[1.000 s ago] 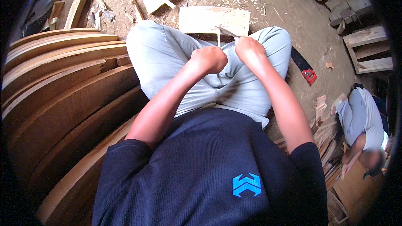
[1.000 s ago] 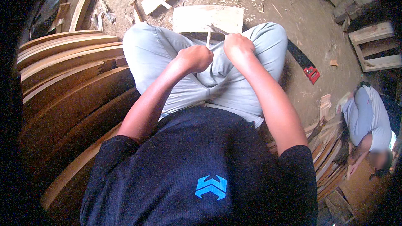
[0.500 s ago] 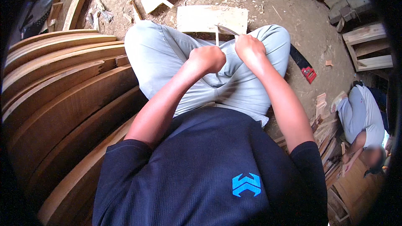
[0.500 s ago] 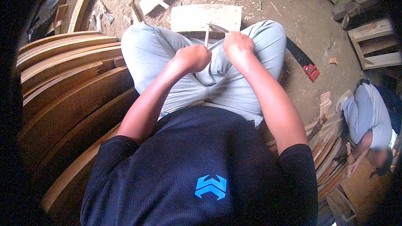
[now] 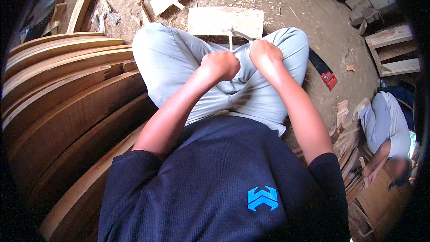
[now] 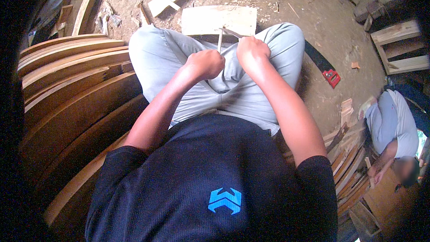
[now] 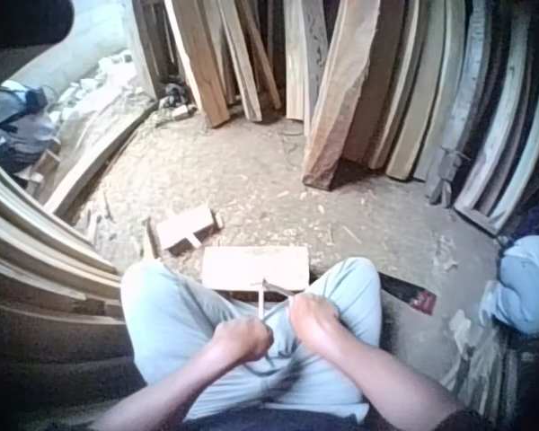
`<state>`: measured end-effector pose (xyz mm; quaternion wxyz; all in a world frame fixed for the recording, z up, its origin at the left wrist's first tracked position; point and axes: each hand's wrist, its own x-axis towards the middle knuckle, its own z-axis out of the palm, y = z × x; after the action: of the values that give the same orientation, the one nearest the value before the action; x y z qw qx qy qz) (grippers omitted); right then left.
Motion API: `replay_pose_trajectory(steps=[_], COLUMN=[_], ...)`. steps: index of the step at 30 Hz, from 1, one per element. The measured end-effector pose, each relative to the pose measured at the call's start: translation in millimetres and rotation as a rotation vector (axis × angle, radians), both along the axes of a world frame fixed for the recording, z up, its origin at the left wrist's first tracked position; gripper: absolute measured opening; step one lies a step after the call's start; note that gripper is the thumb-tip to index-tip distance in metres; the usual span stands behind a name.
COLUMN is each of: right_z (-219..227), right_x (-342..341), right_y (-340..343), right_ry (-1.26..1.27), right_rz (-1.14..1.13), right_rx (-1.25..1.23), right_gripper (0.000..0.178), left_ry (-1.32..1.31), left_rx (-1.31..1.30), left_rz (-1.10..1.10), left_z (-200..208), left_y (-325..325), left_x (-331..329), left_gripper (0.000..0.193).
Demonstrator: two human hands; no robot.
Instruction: The person sits cross-legged and uses a knife to shave and shape a small wooden stick. They repeatedly scrape the stick's surface, occasionally rotating it to work different sides.
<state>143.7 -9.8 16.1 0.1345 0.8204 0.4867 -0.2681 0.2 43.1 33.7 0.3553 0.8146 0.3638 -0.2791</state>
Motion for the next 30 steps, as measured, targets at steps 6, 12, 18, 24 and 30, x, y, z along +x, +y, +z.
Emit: replay_pose_trajectory(steps=[6,12,18,24,30], right_z=[-28.4,-9.4,48.3,70.9,63.7], right_x=[7.0,7.2,-3.7,-14.2,-23.9], right_y=[22.8,15.1,-17.8,-40.1,-39.2], right_ry=[-0.050,0.003,0.092,0.092,0.038], right_rz=[0.052,-0.043,-0.002,0.024,0.032], right_rx=[0.001,0.018,-0.022,0.005,0.013], right_gripper=[0.027,0.032,0.042,0.046,0.035], left_ry=[-0.067,-0.049,-0.045,-0.047,-0.068], left_rx=[-0.009,-0.019,-0.014,-0.007,0.026], left_rz=[-0.020,0.001,0.042,0.024,-0.014], left_z=[5.7,2.1,-2.4,-3.9,-5.4], left_y=[1.8,5.1,1.7,-0.1,-1.8], left_x=[-4.2,-6.2,-5.3,-7.0,-9.2], left_gripper=[0.039,0.041,0.042,0.039,0.037])
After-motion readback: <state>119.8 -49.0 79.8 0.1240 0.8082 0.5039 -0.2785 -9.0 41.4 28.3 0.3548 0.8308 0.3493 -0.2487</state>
